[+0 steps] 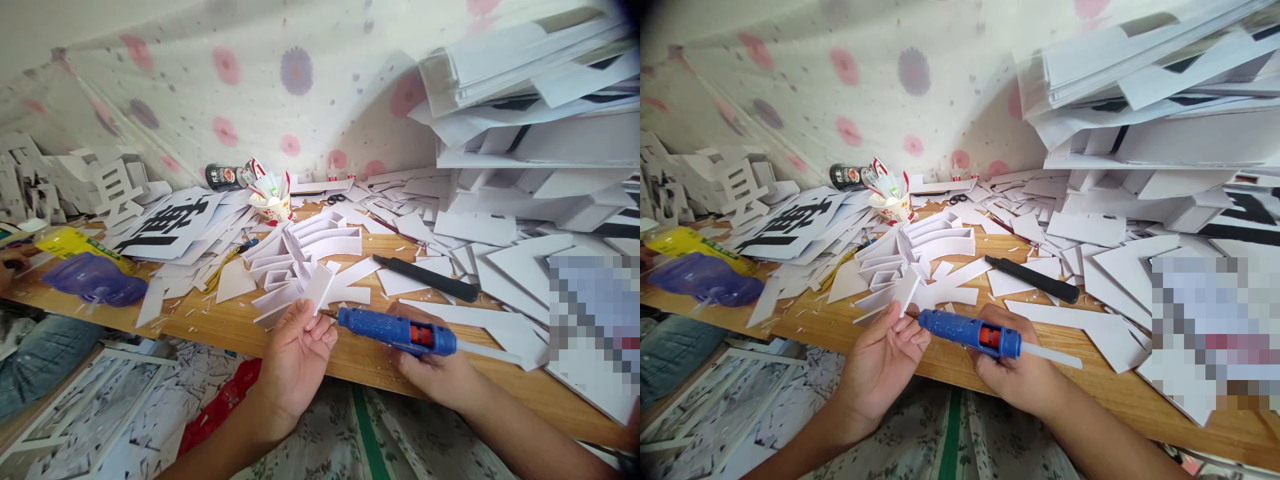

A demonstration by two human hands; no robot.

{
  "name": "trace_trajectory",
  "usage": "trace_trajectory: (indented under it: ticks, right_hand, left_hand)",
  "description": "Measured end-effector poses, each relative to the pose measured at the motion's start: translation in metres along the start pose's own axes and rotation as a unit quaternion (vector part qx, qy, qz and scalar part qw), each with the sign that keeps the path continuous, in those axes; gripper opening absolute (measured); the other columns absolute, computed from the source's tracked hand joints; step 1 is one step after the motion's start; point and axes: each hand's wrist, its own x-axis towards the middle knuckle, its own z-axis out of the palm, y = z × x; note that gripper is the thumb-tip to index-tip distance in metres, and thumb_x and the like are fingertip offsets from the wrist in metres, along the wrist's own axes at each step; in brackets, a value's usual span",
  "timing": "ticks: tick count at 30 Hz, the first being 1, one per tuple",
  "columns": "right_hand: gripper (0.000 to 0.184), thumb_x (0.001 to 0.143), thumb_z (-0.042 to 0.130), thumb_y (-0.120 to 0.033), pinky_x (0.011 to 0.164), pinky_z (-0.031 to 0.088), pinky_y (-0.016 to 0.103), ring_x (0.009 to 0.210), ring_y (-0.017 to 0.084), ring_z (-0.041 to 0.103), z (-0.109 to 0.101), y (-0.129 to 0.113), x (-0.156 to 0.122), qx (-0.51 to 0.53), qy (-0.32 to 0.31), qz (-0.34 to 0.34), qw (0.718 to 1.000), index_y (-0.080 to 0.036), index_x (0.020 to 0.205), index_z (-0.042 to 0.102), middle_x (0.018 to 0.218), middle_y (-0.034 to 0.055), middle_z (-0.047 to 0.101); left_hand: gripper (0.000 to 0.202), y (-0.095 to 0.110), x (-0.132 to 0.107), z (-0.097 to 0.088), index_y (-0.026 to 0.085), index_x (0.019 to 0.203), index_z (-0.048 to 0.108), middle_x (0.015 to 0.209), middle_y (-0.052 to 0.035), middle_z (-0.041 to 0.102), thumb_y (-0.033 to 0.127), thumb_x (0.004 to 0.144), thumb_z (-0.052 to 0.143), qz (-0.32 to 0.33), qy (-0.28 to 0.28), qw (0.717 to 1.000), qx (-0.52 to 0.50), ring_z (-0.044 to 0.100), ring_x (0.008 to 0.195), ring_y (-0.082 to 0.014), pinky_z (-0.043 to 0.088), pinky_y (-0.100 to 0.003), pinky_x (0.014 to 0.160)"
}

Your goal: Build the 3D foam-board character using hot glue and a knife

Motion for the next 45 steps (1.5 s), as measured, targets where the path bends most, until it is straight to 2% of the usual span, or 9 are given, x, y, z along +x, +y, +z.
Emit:
trace_trajectory:
  ticks: [7, 16, 25, 28, 31, 33, 37, 41, 45]
  right_hand:
    - [0.018, 0.077, 0.055, -0.021, 0.051, 0.04, 0.026, 0.054, 0.014, 0.047, -0.001, 0.0, 0.001, -0.022, 0.028, -0.01, 0.999, -0.024, 0.063, 0.045, 0.06, -0.0021, 0.048]
    - [0.014, 0.077, 0.058, -0.022, 0.057, 0.048, 0.032, 0.06, 0.02, 0.057, -0.002, 0.017, -0.01, -0.048, 0.077, 0.019, 0.996, -0.027, 0.065, 0.056, 0.062, 0.0007, 0.058]
    - [0.019, 0.078, 0.056, -0.022, 0.051, 0.048, 0.028, 0.054, 0.016, 0.055, -0.005, 0.017, -0.008, -0.074, 0.116, -0.008, 0.99, -0.026, 0.06, 0.052, 0.06, -0.0022, 0.057]
    - [0.019, 0.077, 0.057, -0.023, 0.05, 0.048, 0.027, 0.052, 0.016, 0.055, -0.006, 0.017, -0.007, -0.067, 0.128, -0.01, 0.99, -0.026, 0.059, 0.053, 0.06, -0.0027, 0.058]
    - [0.018, 0.077, 0.061, -0.026, 0.051, 0.05, 0.027, 0.054, 0.016, 0.057, -0.008, 0.015, -0.007, -0.04, 0.134, 0.009, 0.99, -0.026, 0.06, 0.056, 0.061, -0.0027, 0.06]
    - [0.018, 0.076, 0.064, -0.029, 0.05, 0.051, 0.027, 0.052, 0.016, 0.057, -0.008, 0.014, -0.007, -0.014, 0.138, 0.03, 0.99, -0.026, 0.061, 0.055, 0.059, -0.0029, 0.06]
    - [0.014, 0.072, 0.071, -0.034, 0.047, 0.051, 0.027, 0.051, 0.016, 0.059, -0.006, 0.016, -0.012, 0.023, 0.159, 0.081, 0.984, -0.026, 0.068, 0.06, 0.06, -0.0029, 0.062]
    - [0.015, 0.07, 0.073, -0.036, 0.05, 0.053, 0.026, 0.051, 0.016, 0.06, -0.004, 0.015, -0.015, 0.02, 0.17, 0.109, 0.979, -0.025, 0.071, 0.063, 0.06, -0.003, 0.063]
    - [0.014, 0.07, 0.072, -0.036, 0.054, 0.056, 0.028, 0.055, 0.018, 0.063, -0.004, 0.008, -0.012, -0.012, 0.165, 0.092, 0.982, -0.025, 0.066, 0.064, 0.062, -0.0011, 0.067]
  left_hand:
    - [0.043, 0.0, -0.001, -0.003, 0.016, 0.066, 0.038, 0.059, 0.0068, 0.034, 0.013, 0.066, 0.081, -0.019, -0.026, 0.999, 0.004, 0.037, 0.052, -0.0053, 0.033, -0.02, 0.051]
    - [0.046, 0.0, -0.002, -0.006, 0.017, 0.064, 0.034, 0.06, 0.0066, 0.027, 0.011, 0.067, 0.08, -0.026, -0.028, 0.999, 0.001, 0.034, 0.052, -0.0056, 0.033, -0.02, 0.05]
    - [0.043, 0.002, -0.002, -0.009, 0.016, 0.062, 0.038, 0.059, 0.0063, 0.028, 0.01, 0.065, 0.081, -0.031, -0.036, 0.999, 0.009, 0.035, 0.052, -0.0057, 0.034, -0.019, 0.05]
    - [0.042, 0.004, -0.004, -0.011, 0.016, 0.06, 0.04, 0.057, 0.0061, 0.03, 0.013, 0.065, 0.081, -0.017, -0.045, 0.998, 0.034, 0.035, 0.051, -0.0057, 0.034, -0.019, 0.049]
    - [0.035, 0.021, -0.007, -0.016, 0.017, 0.065, 0.051, 0.058, 0.0049, 0.041, 0.019, 0.06, 0.085, 0.05, -0.047, 0.99, 0.126, 0.039, 0.053, -0.0065, 0.038, -0.02, 0.053]
    - [0.036, 0.046, -0.011, -0.022, 0.018, 0.069, 0.058, 0.062, 0.003, 0.051, 0.024, 0.051, 0.089, 0.128, -0.014, 0.966, 0.223, 0.044, 0.056, -0.0084, 0.04, -0.021, 0.056]
    - [0.031, 0.113, -0.022, -0.039, 0.018, 0.059, 0.057, 0.054, 0.004, 0.049, 0.025, 0.049, 0.084, 0.289, 0.082, 0.867, 0.396, 0.043, 0.056, -0.0086, 0.038, -0.02, 0.059]
    - [0.03, 0.155, -0.029, -0.055, 0.017, 0.058, 0.056, 0.056, 0.0029, 0.048, 0.036, 0.055, 0.079, 0.261, 0.129, 0.777, 0.558, 0.039, 0.056, -0.0094, 0.028, -0.022, 0.053]
    - [0.036, 0.161, -0.021, -0.055, 0.017, 0.053, 0.052, 0.049, 0.0031, 0.04, 0.048, 0.059, 0.07, 0.186, 0.121, 0.696, 0.683, 0.032, 0.051, -0.0092, 0.024, -0.024, 0.051]
